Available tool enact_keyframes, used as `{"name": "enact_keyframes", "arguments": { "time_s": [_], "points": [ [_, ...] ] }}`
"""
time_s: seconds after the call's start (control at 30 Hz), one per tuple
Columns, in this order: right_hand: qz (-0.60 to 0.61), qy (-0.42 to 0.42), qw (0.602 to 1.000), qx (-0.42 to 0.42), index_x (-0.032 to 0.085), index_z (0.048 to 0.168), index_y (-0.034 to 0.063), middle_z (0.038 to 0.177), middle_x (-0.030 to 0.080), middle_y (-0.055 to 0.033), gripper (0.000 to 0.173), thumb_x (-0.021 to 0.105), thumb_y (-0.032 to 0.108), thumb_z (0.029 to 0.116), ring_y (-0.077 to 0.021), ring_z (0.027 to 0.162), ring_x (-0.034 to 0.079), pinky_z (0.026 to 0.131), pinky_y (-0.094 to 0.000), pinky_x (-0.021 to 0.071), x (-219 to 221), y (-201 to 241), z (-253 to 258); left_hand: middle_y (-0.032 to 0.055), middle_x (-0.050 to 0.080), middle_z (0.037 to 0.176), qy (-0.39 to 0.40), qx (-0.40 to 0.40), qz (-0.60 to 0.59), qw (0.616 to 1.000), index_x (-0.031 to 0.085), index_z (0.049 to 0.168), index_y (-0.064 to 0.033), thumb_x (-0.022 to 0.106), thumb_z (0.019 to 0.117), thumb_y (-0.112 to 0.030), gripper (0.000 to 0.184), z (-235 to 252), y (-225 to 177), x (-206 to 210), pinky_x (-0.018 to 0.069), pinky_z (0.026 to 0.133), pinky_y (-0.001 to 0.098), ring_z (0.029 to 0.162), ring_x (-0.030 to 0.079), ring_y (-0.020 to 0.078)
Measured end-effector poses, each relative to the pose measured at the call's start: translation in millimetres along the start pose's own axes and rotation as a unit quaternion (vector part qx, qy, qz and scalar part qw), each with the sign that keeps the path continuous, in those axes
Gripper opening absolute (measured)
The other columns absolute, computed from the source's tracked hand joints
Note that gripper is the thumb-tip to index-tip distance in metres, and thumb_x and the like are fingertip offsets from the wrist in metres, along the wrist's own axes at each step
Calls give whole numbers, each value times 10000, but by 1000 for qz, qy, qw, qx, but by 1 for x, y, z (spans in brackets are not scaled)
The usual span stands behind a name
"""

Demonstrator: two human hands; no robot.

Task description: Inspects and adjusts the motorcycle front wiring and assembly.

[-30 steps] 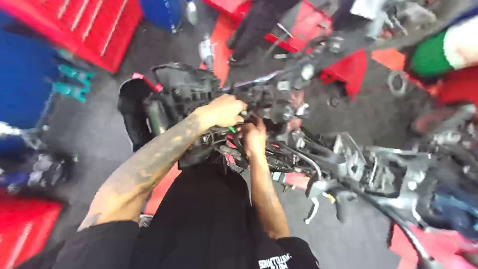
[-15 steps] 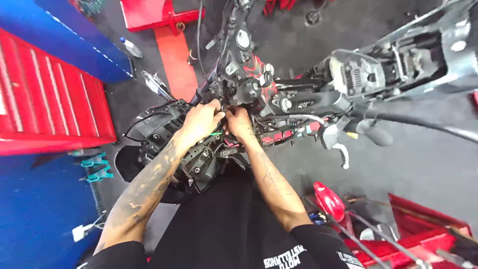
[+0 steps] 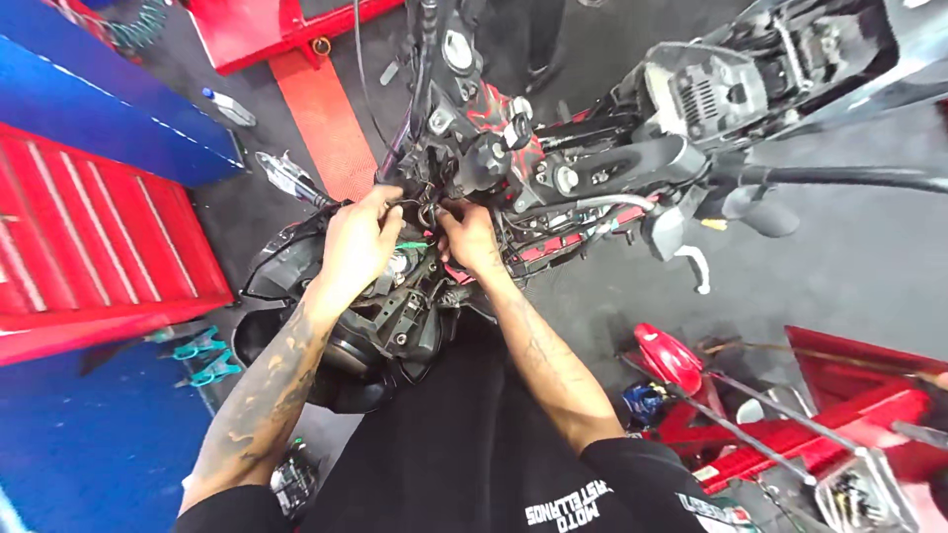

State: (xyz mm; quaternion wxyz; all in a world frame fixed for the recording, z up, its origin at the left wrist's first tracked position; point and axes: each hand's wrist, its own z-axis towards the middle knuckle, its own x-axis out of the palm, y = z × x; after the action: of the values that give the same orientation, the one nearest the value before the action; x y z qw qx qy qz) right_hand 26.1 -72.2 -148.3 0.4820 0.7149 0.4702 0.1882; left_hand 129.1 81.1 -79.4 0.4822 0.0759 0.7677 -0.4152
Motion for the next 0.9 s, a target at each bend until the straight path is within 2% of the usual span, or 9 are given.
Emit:
{"name": "enact_keyframes", "arguments": {
  "time_s": [0.07,0.23,0.3,0.4,0.47,0.53,0.6,0.73,0.9],
  "points": [
    [0,-4,1000,-12,631,1296,60,790,689,-102,319,536,268,1073,-162,480,626,458,-325,580,0,-3,-7,166,728,977,-16,-3,22,1000,604,1405,-144,489,1064,-200,364,8,0,2,553,753,589,825,703,343],
    [-7,-38,998,-42,605,1297,108,809,687,-122,302,522,288,1070,-204,470,625,441,-368,579,2,-5,-27,193,592,1342,21,-7,101,995,714,1240,-123,555,990,-107,297,14,-5,7,548,841,626,1084,656,406],
    [-14,-63,997,-52,591,1332,101,917,678,-148,324,518,270,1065,-206,499,641,468,-384,603,4,-4,-31,177,560,1425,34,64,144,987,729,1222,-108,576,943,-16,332,9,-2,10,533,935,592,1225,594,401],
    [-26,-83,995,-48,592,1366,76,1028,682,-159,355,513,254,1068,-191,540,668,515,-379,630,3,1,-30,141,644,1352,44,221,148,963,679,1316,-93,566,859,88,504,6,5,16,368,1156,542,1336,534,361],
    [-51,-80,995,-37,609,1355,56,1015,695,-141,350,512,225,1064,-171,567,679,538,-360,633,-1,5,-25,139,697,1262,61,220,113,967,639,1337,-48,528,943,14,414,5,2,19,364,1193,501,1277,608,315],
    [-103,-80,990,-48,611,1357,85,983,701,-138,353,519,226,1047,-188,575,671,537,-390,617,-3,6,-30,110,710,1229,109,130,55,984,565,1396,-62,523,1062,-216,371,5,-8,20,500,1058,518,1167,672,280],
    [-166,-89,979,-79,611,1351,116,971,703,-150,348,533,211,1026,-239,598,661,549,-455,587,-6,6,-40,122,727,1153,128,60,7,990,569,1358,-71,613,1033,-329,417,12,-14,23,553,924,575,1038,712,304],
    [-212,-90,968,-102,637,1363,159,993,722,-139,355,548,185,1019,-254,647,682,576,-479,588,-16,6,-51,101,743,1046,115,58,13,992,657,1194,-84,654,1011,-315,294,25,-12,30,561,873,575,964,725,289],
    [-228,-87,965,-98,669,1320,196,1060,712,-136,362,559,133,981,-277,768,700,643,-509,582,-20,2,-60,65,759,973,131,-20,-82,988,639,1171,-48,659,1013,-294,294,38,-6,28,619,876,425,896,755,168]
  ]
}}
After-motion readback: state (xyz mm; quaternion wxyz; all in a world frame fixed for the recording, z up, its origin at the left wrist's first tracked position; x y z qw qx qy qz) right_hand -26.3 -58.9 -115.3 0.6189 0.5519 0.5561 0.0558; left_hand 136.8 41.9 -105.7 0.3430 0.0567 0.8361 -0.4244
